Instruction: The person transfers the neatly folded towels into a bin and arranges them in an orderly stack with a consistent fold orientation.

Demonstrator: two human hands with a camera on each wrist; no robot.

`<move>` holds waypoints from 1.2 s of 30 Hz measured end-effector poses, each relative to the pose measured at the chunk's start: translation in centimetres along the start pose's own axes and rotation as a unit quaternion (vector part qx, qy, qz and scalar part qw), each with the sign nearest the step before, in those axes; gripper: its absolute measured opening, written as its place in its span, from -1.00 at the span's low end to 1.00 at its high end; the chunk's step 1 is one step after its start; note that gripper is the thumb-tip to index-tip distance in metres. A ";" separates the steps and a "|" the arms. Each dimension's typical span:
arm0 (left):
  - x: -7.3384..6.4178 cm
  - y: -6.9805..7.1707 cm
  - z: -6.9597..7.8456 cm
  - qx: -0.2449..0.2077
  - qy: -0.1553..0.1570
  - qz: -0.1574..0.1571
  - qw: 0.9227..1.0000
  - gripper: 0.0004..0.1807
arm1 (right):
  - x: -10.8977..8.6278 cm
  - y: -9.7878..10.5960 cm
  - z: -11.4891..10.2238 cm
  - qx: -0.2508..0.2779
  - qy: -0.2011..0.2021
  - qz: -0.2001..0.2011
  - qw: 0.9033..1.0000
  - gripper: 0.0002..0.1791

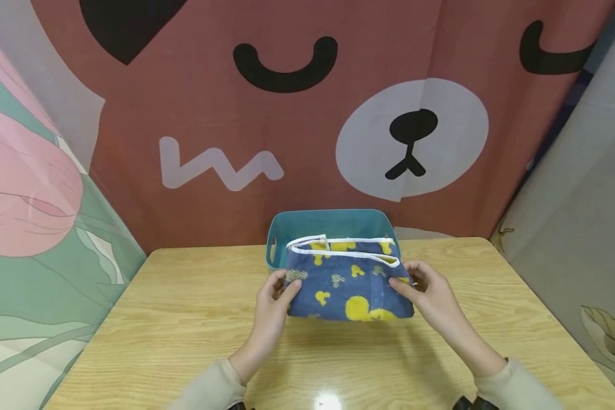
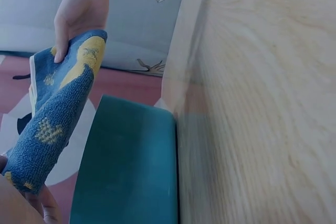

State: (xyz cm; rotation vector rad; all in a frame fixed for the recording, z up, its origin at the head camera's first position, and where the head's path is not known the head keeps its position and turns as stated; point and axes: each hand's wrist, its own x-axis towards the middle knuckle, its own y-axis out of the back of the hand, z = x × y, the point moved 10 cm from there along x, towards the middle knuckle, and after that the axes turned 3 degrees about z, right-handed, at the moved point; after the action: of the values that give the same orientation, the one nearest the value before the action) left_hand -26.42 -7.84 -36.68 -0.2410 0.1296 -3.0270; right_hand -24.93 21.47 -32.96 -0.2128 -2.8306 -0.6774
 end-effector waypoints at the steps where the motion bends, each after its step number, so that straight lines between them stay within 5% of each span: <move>1: 0.1 0.0 0.0 -0.001 0.001 0.003 1.000 -0.73 | 0.1 0.0 -0.1 -0.001 0.001 0.001 1.000 -0.66; 36: 3.1 2.1 0.3 -0.006 -0.003 0.045 0.999 -0.71 | 3.4 -1.5 -1.1 0.033 0.005 0.010 0.999 -0.68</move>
State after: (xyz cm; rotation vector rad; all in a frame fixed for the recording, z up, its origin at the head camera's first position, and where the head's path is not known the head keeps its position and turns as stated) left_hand -29.24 -10.31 -36.10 -0.2400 0.1532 -2.9364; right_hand -28.34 19.96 -31.83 -0.2250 -2.8318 -0.5772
